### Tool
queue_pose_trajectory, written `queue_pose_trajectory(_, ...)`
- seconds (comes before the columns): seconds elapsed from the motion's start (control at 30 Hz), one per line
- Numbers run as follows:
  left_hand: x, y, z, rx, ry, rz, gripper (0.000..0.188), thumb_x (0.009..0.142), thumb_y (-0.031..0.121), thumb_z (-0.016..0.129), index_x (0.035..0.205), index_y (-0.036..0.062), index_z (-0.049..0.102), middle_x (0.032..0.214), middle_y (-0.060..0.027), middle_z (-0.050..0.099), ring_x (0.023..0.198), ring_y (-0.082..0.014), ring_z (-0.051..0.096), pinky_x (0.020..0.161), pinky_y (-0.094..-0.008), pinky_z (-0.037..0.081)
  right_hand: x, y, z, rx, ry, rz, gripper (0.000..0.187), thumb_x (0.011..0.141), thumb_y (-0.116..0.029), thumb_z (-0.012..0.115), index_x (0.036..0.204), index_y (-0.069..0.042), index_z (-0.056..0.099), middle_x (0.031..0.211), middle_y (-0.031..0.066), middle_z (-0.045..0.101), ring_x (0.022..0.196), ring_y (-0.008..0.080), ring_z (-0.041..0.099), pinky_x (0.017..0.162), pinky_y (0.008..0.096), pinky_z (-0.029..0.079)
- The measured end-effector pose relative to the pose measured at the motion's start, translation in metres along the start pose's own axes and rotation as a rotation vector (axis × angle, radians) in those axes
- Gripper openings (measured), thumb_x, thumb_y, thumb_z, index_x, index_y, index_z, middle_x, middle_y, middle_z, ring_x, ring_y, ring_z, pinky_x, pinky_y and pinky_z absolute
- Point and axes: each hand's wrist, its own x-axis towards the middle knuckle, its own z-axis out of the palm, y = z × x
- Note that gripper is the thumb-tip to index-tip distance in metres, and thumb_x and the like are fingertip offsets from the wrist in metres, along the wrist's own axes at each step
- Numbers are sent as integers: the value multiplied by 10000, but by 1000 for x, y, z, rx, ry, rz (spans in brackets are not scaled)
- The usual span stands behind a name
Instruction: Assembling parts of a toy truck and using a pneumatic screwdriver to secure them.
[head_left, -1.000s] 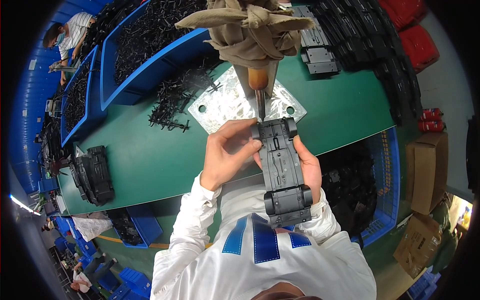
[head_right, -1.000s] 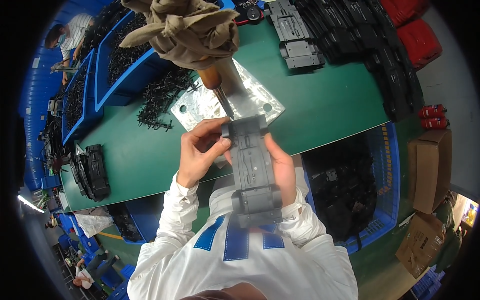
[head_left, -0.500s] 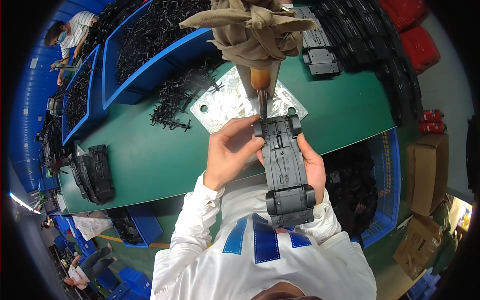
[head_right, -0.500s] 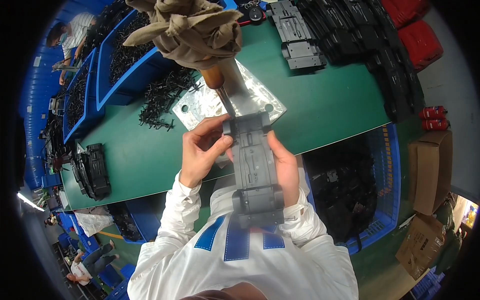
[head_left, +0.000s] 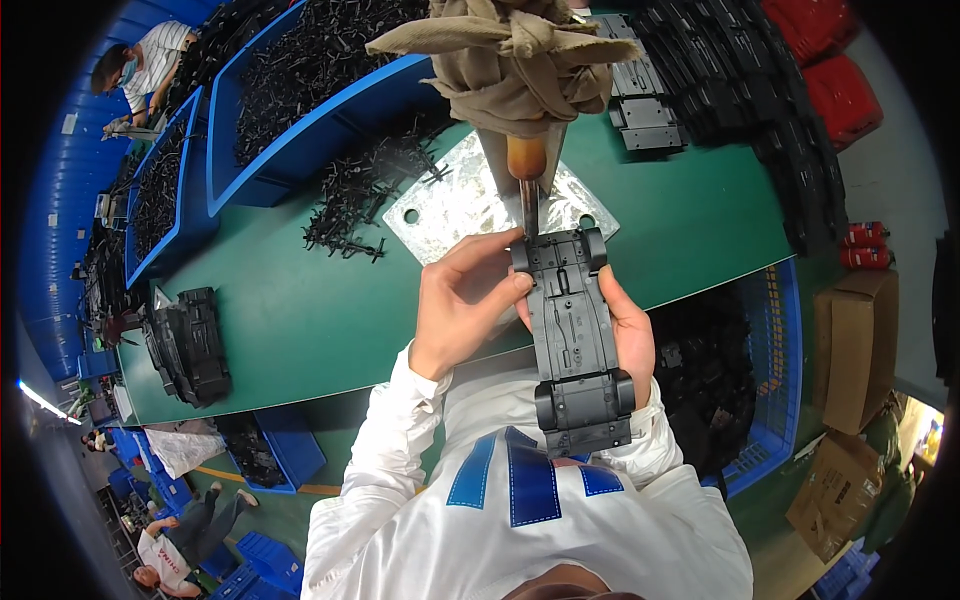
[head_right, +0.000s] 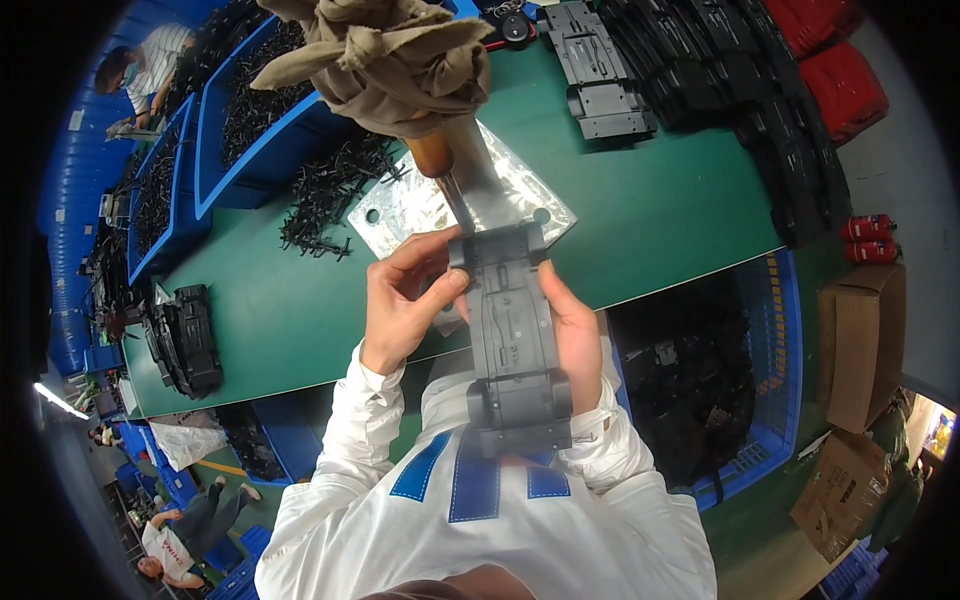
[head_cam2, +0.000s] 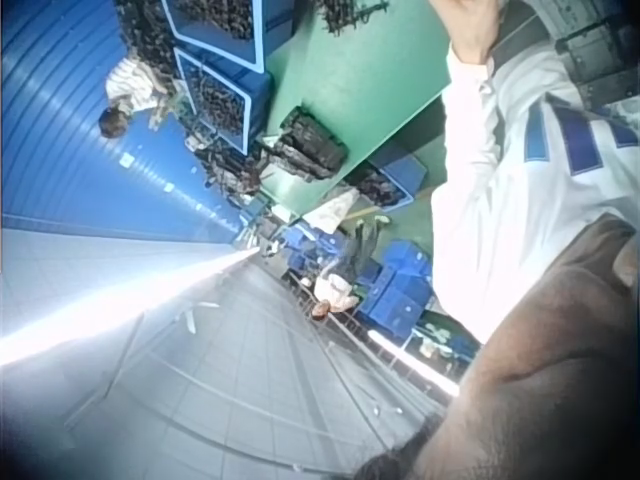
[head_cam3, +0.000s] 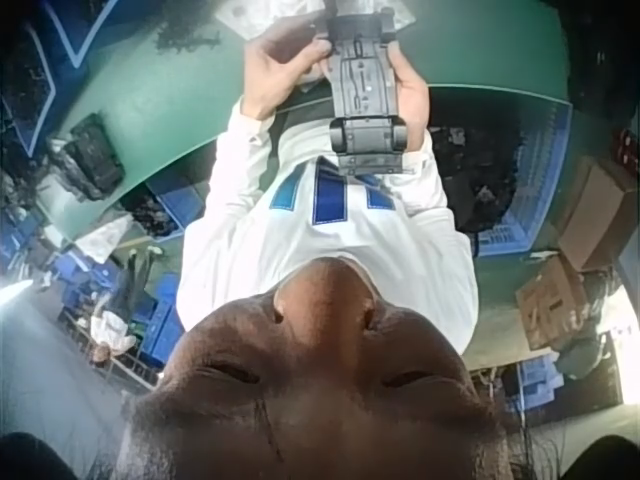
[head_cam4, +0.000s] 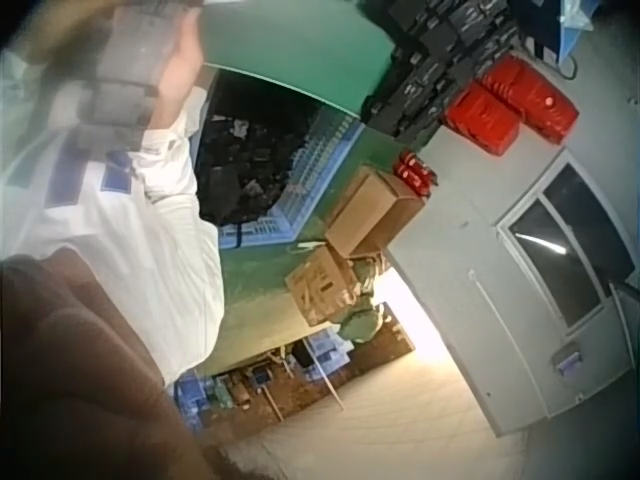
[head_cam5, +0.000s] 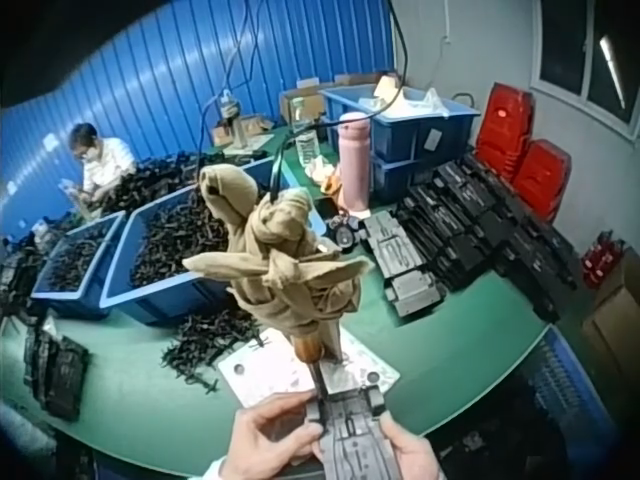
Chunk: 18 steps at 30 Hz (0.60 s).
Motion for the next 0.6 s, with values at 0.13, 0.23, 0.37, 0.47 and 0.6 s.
queue_pose_trajectory(0.13,1,1,0,6,-1,13,427,806,37,735,1206,-68,631,998,-84,658,900,-113,613,860,-262,472,0,0,1,-2,-2,1,537,1048,-340,377,1407,58,385,1364,263,504,1244,356,538,1097,486,418)
queue_pose_trajectory(0.23,1,0,1,6,-4,17,428,805,37,736,1207,-68,631,998,-83,657,898,-111,611,857,-258,471,0,1,4,-4,38,-31,537,1048,-343,379,1407,57,386,1356,263,510,1237,357,543,1093,489,424)
queue_pose_trajectory(0.37,1,0,-3,33,-32,25,414,831,12,709,1220,-83,606,1070,-109,629,808,-148,645,815,-267,494,0,1,2,-12,47,-32,533,1048,-343,380,1402,55,391,1344,259,521,1223,355,556,1077,487,442)
queue_pose_trajectory(0.47,2,-2,-5,72,-67,50,398,859,-22,678,1235,-104,578,1139,-138,603,720,-185,681,776,-278,518,0,1,3,-16,50,-29,531,1048,-343,379,1398,56,395,1338,258,526,1215,354,562,1070,487,450)
queue_pose_trajectory(0.6,0,0,0,7,10,15,431,797,57,746,1202,-49,643,998,-74,656,891,-110,607,849,-256,471,1,1,2,-4,30,-25,532,1049,-345,375,1397,56,397,1338,257,527,1214,353,564,1069,490,451)
